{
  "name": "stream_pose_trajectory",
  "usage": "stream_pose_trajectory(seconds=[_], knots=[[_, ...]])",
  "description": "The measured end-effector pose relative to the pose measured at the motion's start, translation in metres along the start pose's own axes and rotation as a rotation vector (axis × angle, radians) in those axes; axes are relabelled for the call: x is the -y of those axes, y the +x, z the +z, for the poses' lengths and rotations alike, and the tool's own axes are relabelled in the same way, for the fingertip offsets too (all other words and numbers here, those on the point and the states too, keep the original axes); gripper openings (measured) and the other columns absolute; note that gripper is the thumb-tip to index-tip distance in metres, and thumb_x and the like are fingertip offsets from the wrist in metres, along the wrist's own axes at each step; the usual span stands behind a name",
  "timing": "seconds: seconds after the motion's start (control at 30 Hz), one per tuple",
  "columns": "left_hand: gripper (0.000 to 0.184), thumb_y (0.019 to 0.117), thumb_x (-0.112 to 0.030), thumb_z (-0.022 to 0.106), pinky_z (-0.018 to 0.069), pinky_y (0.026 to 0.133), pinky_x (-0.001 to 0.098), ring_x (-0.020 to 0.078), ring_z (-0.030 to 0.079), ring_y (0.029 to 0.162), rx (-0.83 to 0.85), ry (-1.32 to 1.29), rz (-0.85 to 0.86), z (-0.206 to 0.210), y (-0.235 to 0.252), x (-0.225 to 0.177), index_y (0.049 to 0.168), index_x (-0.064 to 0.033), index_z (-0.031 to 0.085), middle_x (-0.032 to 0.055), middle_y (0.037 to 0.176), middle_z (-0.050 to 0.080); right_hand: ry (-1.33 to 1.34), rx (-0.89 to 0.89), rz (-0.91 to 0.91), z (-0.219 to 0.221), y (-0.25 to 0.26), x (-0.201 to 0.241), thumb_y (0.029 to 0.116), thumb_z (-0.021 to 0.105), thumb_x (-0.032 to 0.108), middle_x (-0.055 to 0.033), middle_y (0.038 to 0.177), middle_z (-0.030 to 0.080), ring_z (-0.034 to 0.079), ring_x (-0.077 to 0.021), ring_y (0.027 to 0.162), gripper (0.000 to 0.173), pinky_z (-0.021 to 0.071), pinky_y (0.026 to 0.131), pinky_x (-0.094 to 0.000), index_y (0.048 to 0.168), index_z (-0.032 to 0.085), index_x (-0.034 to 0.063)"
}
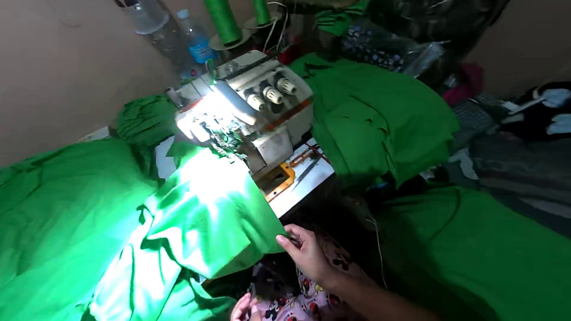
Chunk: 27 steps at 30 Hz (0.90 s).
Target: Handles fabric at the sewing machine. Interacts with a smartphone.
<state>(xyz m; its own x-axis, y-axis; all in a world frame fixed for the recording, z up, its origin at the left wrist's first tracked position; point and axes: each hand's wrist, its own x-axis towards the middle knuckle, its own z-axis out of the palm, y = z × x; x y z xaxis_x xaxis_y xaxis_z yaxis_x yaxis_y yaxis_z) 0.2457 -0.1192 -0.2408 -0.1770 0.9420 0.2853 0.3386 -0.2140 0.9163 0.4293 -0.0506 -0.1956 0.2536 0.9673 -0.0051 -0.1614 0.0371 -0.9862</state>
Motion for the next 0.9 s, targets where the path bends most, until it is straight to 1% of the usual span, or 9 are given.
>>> stream_pose_trajectory(seconds=[0.07,0.17,0.2,0.23,0.3,0.37,0.53,0.67,0.9], knots=[[0.042,0.0977,0.001,0.052,0.053,0.086,0.0169,-0.0028,0.061,0.1,0.026,-0.085,-0.244,0.01,-0.016,0.018,0.132,0.0203,0.037,0.0136,0.122,0.054,-0.024,-0.004,0.081,-0.01,-0.013,-0.014,0.099,0.063,0.011,-0.0146,0.101,0.073,0.069,-0.0076,0.091,0.024,0.0567,0.085,-0.0233,0.11,0.069,-0.0089],[0.067,0.0967,-0.004,0.058,0.0471,0.102,0.0291,0.0205,0.054,0.125,0.074,-0.065,-0.325,0.02,0.01,0.01,0.147,0.0212,0.021,0.0371,0.145,0.04,-0.067,-0.01,0.111,-0.019,-0.02,-0.021,0.1,0.062,0.011,-0.0175,0.103,0.073,0.07,-0.0113,0.092,0.025,0.0572,0.085,-0.0257,0.112,0.069,-0.01],[0.069,0.0968,-0.007,0.058,0.0452,0.106,0.0286,0.0202,0.052,0.129,0.068,-0.086,-0.35,0.025,0.023,0.003,0.149,0.0191,0.02,0.035,0.146,0.04,-0.08,-0.011,0.104,-0.02,-0.021,-0.021,0.1001,0.062,0.012,-0.0172,0.101,0.073,0.07,-0.0114,0.09,0.025,0.057,0.084,-0.0258,0.111,0.07,-0.0096],[0.066,0.0974,-0.008,0.058,0.0457,0.105,0.0261,0.0144,0.054,0.126,0.049,-0.121,-0.384,0.031,0.034,-0.004,0.148,0.016,0.024,0.0279,0.142,0.047,-0.091,-0.011,0.095,-0.021,-0.022,-0.02,0.0999,0.062,0.013,-0.0161,0.099,0.073,0.07,-0.0105,0.089,0.024,0.0567,0.084,-0.0254,0.109,0.071,-0.0087],[0.043,0.0998,-0.007,0.057,0.0547,0.092,0.0206,0.0015,0.065,0.104,0.002,-0.212,-0.446,0.041,0.05,-0.013,0.135,0.0107,0.041,0.0095,0.117,0.064,-0.097,-0.017,0.066,-0.022,-0.025,-0.019,0.0984,0.065,0.013,-0.014,0.094,0.073,0.069,-0.0083,0.085,0.023,0.0562,0.081,-0.024,0.105,0.072,-0.0079],[0.023,0.1009,-0.005,0.057,0.0583,0.083,0.0219,0.0005,0.069,0.089,-0.026,-0.28,-0.477,0.044,0.054,-0.015,0.12,0.0071,0.052,0.0016,0.099,0.07,-0.098,-0.017,0.043,-0.023,-0.027,-0.018,0.0962,0.068,0.013,-0.0127,0.091,0.073,0.069,-0.0077,0.082,0.021,0.057,0.079,-0.0239,0.101,0.073,-0.0072],[0.009,0.1008,-0.003,0.056,0.0593,0.079,0.0212,-0.0005,0.069,0.081,-0.084,-0.263,-0.434,0.038,0.033,-0.006,0.105,0.0032,0.06,-0.0029,0.087,0.071,-0.092,-0.023,-0.001,-0.028,-0.033,-0.018,0.0932,0.072,0.014,-0.0087,0.085,0.073,0.068,-0.0042,0.078,0.018,0.0562,0.076,-0.0214,0.094,0.074,-0.0045],[0.008,0.1007,-0.003,0.055,0.06,0.075,0.0214,-0.0005,0.069,0.077,-0.137,-0.272,-0.41,0.03,0.025,-0.004,0.097,0.0001,0.062,-0.0047,0.081,0.07,-0.103,0.014,-0.006,-0.028,-0.034,-0.017,0.0954,0.068,0.013,-0.0093,0.085,0.071,0.065,-0.0046,0.077,0.019,0.0536,0.075,-0.0218,0.094,0.072,-0.0056],[0.008,0.0997,-0.001,0.056,0.0591,0.073,0.0199,-0.0021,0.067,0.074,-0.178,-0.251,-0.389,0.022,0.024,-0.009,0.094,-0.002,0.062,-0.0075,0.079,0.068,-0.166,0.058,-0.014,-0.024,-0.037,-0.014,0.1007,0.059,0.014,-0.0118,0.085,0.071,0.064,-0.0076,0.077,0.025,0.0521,0.075,-0.0249,0.098,0.073,-0.0062]])
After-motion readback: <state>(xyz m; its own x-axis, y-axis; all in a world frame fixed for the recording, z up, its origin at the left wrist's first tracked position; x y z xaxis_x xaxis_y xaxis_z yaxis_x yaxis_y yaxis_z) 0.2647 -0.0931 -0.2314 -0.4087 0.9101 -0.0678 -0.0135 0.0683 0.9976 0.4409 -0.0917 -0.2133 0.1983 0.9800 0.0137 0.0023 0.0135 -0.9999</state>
